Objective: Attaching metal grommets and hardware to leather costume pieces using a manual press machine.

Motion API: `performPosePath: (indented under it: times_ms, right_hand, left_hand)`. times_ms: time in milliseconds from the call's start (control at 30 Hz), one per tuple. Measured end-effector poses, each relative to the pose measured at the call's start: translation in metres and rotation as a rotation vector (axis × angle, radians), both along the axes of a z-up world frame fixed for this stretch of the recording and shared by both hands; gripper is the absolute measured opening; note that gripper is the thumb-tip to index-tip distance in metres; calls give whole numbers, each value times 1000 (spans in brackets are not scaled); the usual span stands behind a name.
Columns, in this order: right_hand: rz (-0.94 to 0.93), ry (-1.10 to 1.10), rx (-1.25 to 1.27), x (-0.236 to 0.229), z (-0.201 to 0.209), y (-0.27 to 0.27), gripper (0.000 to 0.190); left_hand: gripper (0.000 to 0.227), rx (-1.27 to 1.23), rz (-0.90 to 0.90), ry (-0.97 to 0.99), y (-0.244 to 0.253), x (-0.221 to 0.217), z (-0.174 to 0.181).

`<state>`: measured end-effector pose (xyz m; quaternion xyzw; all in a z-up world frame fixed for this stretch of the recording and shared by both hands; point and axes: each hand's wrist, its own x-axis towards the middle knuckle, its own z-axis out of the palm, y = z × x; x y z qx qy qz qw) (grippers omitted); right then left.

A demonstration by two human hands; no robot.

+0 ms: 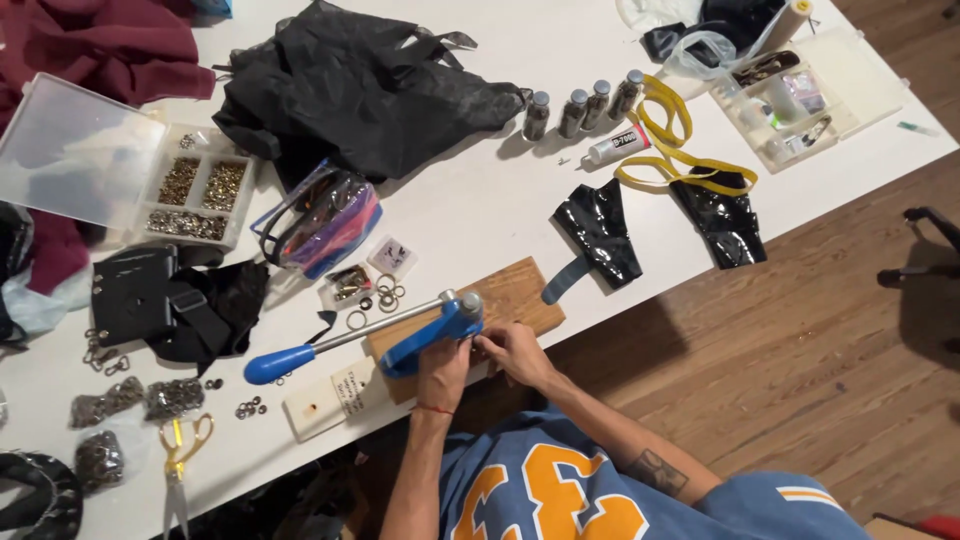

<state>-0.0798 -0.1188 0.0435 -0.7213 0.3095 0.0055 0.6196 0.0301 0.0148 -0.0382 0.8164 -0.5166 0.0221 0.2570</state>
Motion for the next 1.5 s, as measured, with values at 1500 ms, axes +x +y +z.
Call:
performPosePath:
  times_ms: [1500]
  right_hand:
    - [13,26,-198,-12,-16,-28,28]
  left_hand:
    - [20,-227,251,312,-15,-6,-28]
